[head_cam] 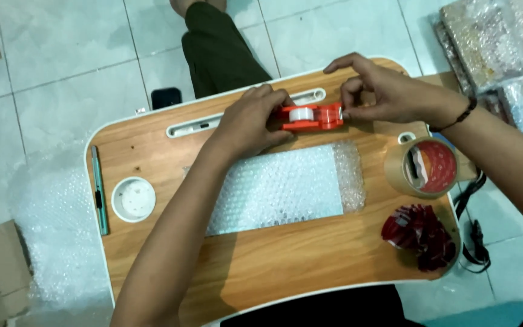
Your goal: Cleaning a blue rectangular object and wrapping it in bubble wrap and tape.
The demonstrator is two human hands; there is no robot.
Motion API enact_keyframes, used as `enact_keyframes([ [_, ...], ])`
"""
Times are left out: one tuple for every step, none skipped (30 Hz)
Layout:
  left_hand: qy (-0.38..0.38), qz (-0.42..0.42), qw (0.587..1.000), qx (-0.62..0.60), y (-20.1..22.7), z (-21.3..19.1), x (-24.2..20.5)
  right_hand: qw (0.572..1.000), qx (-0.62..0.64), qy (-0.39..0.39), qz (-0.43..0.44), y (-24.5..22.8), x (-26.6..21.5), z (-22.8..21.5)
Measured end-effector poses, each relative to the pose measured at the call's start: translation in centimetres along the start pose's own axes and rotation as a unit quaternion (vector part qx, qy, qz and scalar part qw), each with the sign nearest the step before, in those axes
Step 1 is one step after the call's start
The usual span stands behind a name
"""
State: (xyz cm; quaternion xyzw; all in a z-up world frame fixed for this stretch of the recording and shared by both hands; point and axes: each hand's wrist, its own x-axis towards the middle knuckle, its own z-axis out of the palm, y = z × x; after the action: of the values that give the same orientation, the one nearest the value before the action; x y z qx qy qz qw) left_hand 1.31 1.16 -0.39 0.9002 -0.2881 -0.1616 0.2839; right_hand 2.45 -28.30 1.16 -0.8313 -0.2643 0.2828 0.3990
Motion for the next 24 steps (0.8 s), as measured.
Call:
enact_keyframes([
  [-0.002, -0.003, 1.0, 0.0, 0.0, -0.1, -0.1, 1.0, -0.005, 0.005, -0.013, 0.3, 0.0, 0.1],
  [0.004, -0.001, 1.0, 0.003, -0.2, -0.1, 0.1, 1.0, -0.01, 0.006, -0.017, 0.4, 0.1, 0.1],
  [0.009, 0.004, 1.0, 0.0, -0.4, -0.1, 0.2, 1.0, -0.015, 0.011, -0.019, 0.6, 0.2, 0.0],
  [0.005, 0.006, 1.0, -0.009, -0.5, 0.5, -0.1, 1.0, -0.012, 0.012, -0.014, 0.9, -0.2, 0.7],
  [0.003, 0.004, 1.0, -0.013, -0.4, 0.4, -0.2, 1.0, -0.009, 0.008, -0.012, 0.7, -0.2, 0.7],
  [0.001, 0.001, 1.0, -0.011, -0.2, 0.1, -0.1, 0.999, -0.029, 0.011, -0.015, 0.5, -0.2, 0.6],
  [-0.001, -0.002, 1.0, -0.01, 0.0, -0.2, 0.0, 0.998, -0.05, 0.014, -0.018, 0.3, -0.1, 0.4],
  [0.002, -0.001, 1.0, -0.009, 0.0, -0.2, 0.0, 0.998, -0.052, 0.014, -0.019, 0.3, 0.0, 0.3],
  [0.002, -0.005, 1.0, -0.01, -0.1, -0.3, 0.1, 0.998, -0.049, 0.017, -0.024, 0.4, 0.1, 0.2],
  [-0.002, -0.011, 1.0, -0.014, -0.1, -0.1, -0.1, 0.999, -0.041, 0.015, -0.026, 0.6, 0.1, 0.4],
  [-0.004, -0.014, 1.0, -0.017, -0.1, 0.1, -0.3, 0.999, -0.039, 0.013, -0.025, 1.1, 0.1, 0.9],
  [-0.005, -0.007, 1.0, -0.014, -0.2, 0.0, -0.2, 0.997, -0.076, 0.021, -0.022, 1.5, 0.2, 1.0],
  [-0.005, -0.001, 1.0, -0.011, -0.2, -0.1, 0.0, 0.993, -0.113, 0.029, -0.018, 1.9, 0.4, 1.1],
  [-0.004, -0.003, 1.0, -0.012, -0.2, -0.1, -0.1, 0.993, -0.113, 0.027, -0.019, 1.5, 0.2, 0.7],
  [-0.004, -0.007, 1.0, -0.015, -0.1, -0.1, -0.1, 0.994, -0.105, 0.026, 0.0, 1.1, 0.1, 0.4],
  [-0.005, -0.01, 1.0, -0.017, -0.1, 0.0, -0.1, 0.995, -0.097, 0.025, 0.019, 0.7, 0.0, 0.1],
  [-0.005, -0.012, 1.0, -0.016, -0.2, -0.2, -0.2, 0.995, -0.096, 0.024, 0.018, 0.3, -0.1, -0.4],
  [-0.005, -0.009, 1.0, -0.016, -0.1, -0.2, -0.2, 0.995, -0.081, 0.027, 0.045, 0.0, -0.5, -0.8],
  [-0.005, -0.006, 1.0, -0.016, 0.0, -0.2, -0.2, 0.995, -0.066, 0.03, 0.073, -0.3, -0.9, -1.2],
  [-0.004, -0.005, 1.0, -0.016, -0.1, 0.0, -0.1, 0.995, -0.067, 0.031, 0.074, -1.2, -1.7, -1.5],
  [0.004, -0.005, 1.0, -0.014, -0.2, 0.1, -0.1, 0.994, -0.048, 0.074, 0.064, -2.1, -2.6, -1.7],
  [0.009, -0.007, 1.0, -0.013, -0.3, 0.4, -0.3, 0.991, -0.026, 0.116, 0.055, -2.9, -3.5, -1.7],
  [0.007, -0.007, 1.0, -0.014, -0.3, 0.5, -0.2, 0.991, -0.024, 0.116, 0.057, -4.0, -4.6, -1.3],
  [0.019, 0.007, 1.0, -0.018, -0.3, 0.5, -0.3, 0.988, -0.036, 0.149, 0.037, -5.1, -5.6, -0.9],
])
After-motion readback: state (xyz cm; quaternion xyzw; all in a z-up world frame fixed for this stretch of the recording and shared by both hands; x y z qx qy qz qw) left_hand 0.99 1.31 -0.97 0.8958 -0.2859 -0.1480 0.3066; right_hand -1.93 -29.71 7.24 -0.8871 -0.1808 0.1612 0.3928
